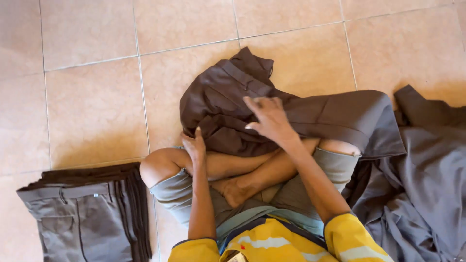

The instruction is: Folding brown pants into neat rectangles while sitting on the floor.

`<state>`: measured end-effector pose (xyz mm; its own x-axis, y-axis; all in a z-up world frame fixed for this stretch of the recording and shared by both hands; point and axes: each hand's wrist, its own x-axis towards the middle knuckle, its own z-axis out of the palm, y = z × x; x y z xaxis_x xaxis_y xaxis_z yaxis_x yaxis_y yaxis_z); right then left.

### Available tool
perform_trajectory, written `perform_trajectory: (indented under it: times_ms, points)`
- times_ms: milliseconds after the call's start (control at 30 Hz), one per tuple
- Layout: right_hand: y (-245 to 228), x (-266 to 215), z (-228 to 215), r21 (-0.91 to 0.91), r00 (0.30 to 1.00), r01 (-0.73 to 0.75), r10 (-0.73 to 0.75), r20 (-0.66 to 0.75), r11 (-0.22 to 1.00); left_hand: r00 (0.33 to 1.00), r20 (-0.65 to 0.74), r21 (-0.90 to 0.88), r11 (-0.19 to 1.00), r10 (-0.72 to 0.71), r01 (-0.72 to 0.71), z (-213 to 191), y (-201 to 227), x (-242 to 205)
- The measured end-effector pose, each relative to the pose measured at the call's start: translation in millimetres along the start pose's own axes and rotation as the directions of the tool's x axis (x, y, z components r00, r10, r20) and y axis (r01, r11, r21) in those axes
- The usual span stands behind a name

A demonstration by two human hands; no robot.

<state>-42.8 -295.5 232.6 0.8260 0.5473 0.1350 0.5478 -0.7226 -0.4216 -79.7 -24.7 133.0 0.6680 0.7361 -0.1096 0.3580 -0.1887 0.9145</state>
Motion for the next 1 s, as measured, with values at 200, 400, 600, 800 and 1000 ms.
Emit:
perform_trajectory:
  times_ms: [200, 400, 600, 800, 1000]
  points:
    - [74.4, -59.0, -22.0, -0.525, 0.631, -0.576, 0.749, 0.202, 0.627, 0.930, 0.360, 0.299, 0.953, -0.072, -0.042, 5.8, 40.4, -24.7]
    - [151.4, -49.7, 34.7, -0.548, 0.699, -0.503, 0.688, 0.197, 0.668, 0.785, 0.616, 0.372, 0.856, 0.061, -0.358, 61.9, -51.4, -1.3]
    - [37.2, 2.2, -32.9, -0.449, 0.805, -0.593, 0.515, -0.295, 0.669, 0.806, 0.438, 0.085, 0.874, 0.398, -0.478, 4.6, 71.9, 30.8]
    - [-52.5, 50.2, 14.4, -0.166, 0.731, -0.091, -0.048, -0.681, 0.982, 0.849, 0.115, 0.230, 0.817, 0.516, -0.528, -3.2, 65.4, 128.8]
    - [-72.2, 46.4, 84.7, -0.150, 0.938, -0.054, 0.101, 0.331, 0.987, 0.964, 0.101, 0.645, 0.722, 0.247, -0.252, -14.1, 76.3, 126.0]
